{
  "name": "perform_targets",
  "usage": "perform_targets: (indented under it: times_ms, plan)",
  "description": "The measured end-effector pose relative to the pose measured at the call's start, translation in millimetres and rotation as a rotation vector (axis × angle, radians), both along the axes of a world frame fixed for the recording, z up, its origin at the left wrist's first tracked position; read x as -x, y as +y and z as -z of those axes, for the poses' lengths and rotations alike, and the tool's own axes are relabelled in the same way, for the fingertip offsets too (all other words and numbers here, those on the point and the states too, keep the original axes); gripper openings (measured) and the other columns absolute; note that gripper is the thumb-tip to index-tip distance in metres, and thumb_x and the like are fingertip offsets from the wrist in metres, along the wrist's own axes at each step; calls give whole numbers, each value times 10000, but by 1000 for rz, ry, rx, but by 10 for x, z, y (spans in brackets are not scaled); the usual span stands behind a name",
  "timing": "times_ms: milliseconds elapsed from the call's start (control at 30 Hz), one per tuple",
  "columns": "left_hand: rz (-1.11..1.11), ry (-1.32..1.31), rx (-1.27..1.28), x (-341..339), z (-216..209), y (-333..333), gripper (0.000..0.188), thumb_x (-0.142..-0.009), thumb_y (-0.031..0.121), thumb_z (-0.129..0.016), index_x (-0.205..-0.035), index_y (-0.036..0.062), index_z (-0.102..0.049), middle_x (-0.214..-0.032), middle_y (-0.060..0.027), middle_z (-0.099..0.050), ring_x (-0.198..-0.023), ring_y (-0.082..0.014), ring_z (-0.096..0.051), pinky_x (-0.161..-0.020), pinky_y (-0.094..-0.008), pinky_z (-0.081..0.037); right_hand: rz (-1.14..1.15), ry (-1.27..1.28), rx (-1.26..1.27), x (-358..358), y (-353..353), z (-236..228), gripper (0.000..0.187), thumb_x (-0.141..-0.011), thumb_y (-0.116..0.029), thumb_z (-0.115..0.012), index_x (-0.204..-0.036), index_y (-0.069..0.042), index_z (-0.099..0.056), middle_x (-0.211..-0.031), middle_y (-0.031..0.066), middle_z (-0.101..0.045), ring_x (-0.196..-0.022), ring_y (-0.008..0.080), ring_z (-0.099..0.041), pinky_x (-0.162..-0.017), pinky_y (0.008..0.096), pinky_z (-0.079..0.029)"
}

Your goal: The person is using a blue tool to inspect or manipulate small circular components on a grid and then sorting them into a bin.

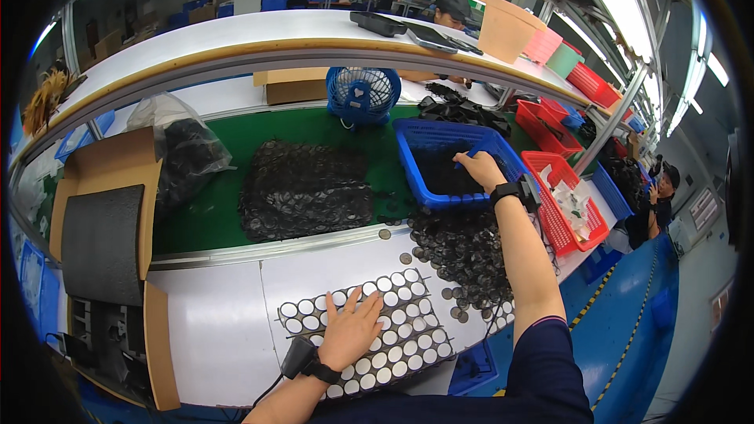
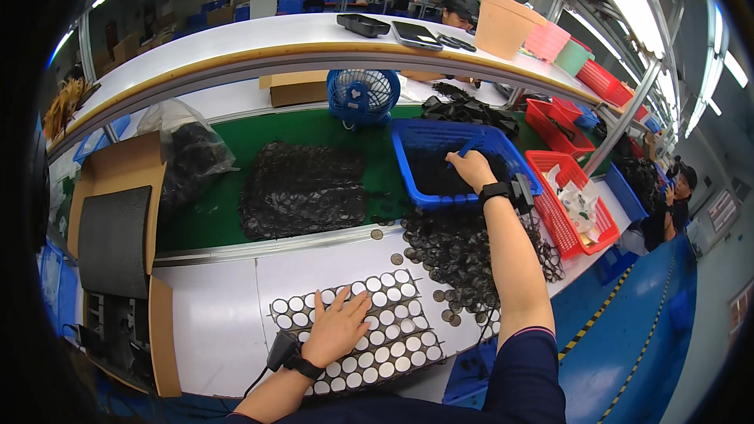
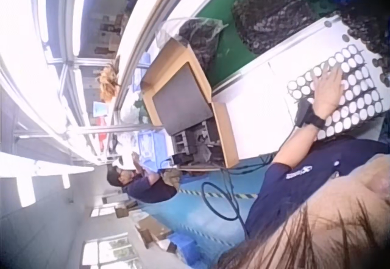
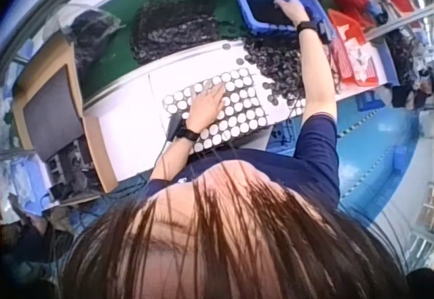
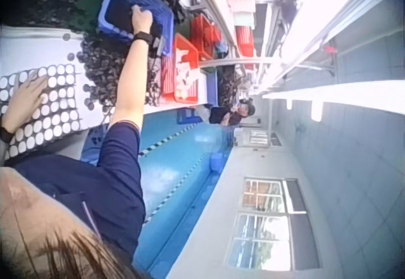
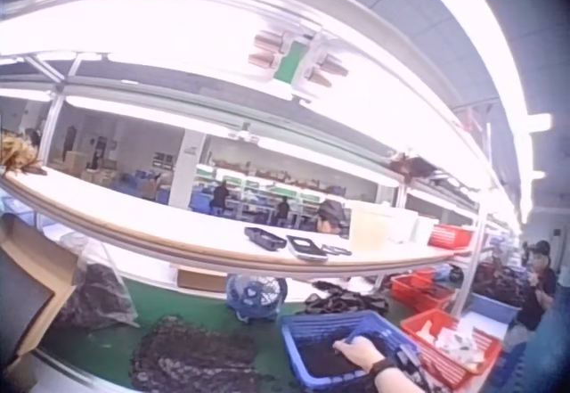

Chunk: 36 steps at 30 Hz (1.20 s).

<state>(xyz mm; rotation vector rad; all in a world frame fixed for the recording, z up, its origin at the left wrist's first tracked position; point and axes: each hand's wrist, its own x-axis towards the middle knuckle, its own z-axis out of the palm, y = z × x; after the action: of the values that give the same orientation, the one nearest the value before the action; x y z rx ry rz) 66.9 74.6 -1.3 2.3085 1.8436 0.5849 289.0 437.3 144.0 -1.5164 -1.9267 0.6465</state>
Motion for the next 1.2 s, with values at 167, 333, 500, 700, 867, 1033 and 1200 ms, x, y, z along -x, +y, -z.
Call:
perform_targets:
  times_ms: [167, 333, 500, 700, 867, 1033, 1200]
  plan:
    - [-17, -11, 39, 30, -17, -20, 470, -982, 347, -583, -1385, 106, -563, -1469, -18, -532, -1409, -287, -430, -1086, -768, -211, 38, -98, 50, 85, -42, -137, 370, -881, -351, -699, -967, 1, -773, -949, 191, -751, -940, 278, -715, -846, 363, -514]
    - [3, -17, 25, 46, 7, -23, 470, -983, 353, -584, -1389, 116, -566, -1466, -16, -538, -1411, -282, -428, -1080, -771, -218, -108, 174, -107, 19, -23, -9, 368, -922, -334, -669, -1075, -11, -761, -1067, 141, -760, -1047, 234, -700, -929, 324, -492]
    - [-19, -9, 39, 52, 6, -69, 466, -980, 359, -588, -1382, 123, -575, -1461, -5, -541, -1409, -269, -430, -1073, -769, -237, -98, 178, 49, 133, -105, -89, 404, -963, -374, -627, -1154, -40, -750, -1135, 142, -744, -1121, 232, -674, -962, 312, -472]
    - [15, 6, -20, 10, 30, -35, 462, -974, 363, -592, -1373, 131, -589, -1451, 14, -546, -1393, -245, -441, -1070, -772, -241, 118, -145, -165, -100, 76, 91, 524, -925, -525, -596, -983, -40, -787, -866, 246, -725, -925, 357, -705, -869, 393, -502]
    - [-13, 4, 0, 57, 35, -13, 475, -951, 349, -634, -1372, 130, -592, -1469, -3, -532, -1413, -265, -416, -1084, -753, -264, 1, 69, -185, 97, -322, 1, 493, -928, -491, -628, -918, -25, -788, -762, 147, -723, -787, 233, -704, -772, 338, -513]
    - [-18, -30, -9, 77, 20, 13, 463, -955, 332, -631, -1367, 127, -583, -1458, -14, -534, -1418, -261, -407, -1095, -739, -261, -290, 424, -50, 232, -1417, 204, 354, -995, -287, -660, -1166, 20, -710, -930, 50, -717, -830, 110, -653, -749, 249, -504]
    - [-44, 12, 78, 149, -168, -216, 453, -949, 310, -645, -1333, 76, -592, -1433, -51, -553, -1388, -261, -450, -1118, -647, -306, -375, 394, 210, 196, -2622, 956, 277, -989, -213, -663, -1154, 1, -721, -972, 84, -726, -902, 140, -654, -823, 287, -508]
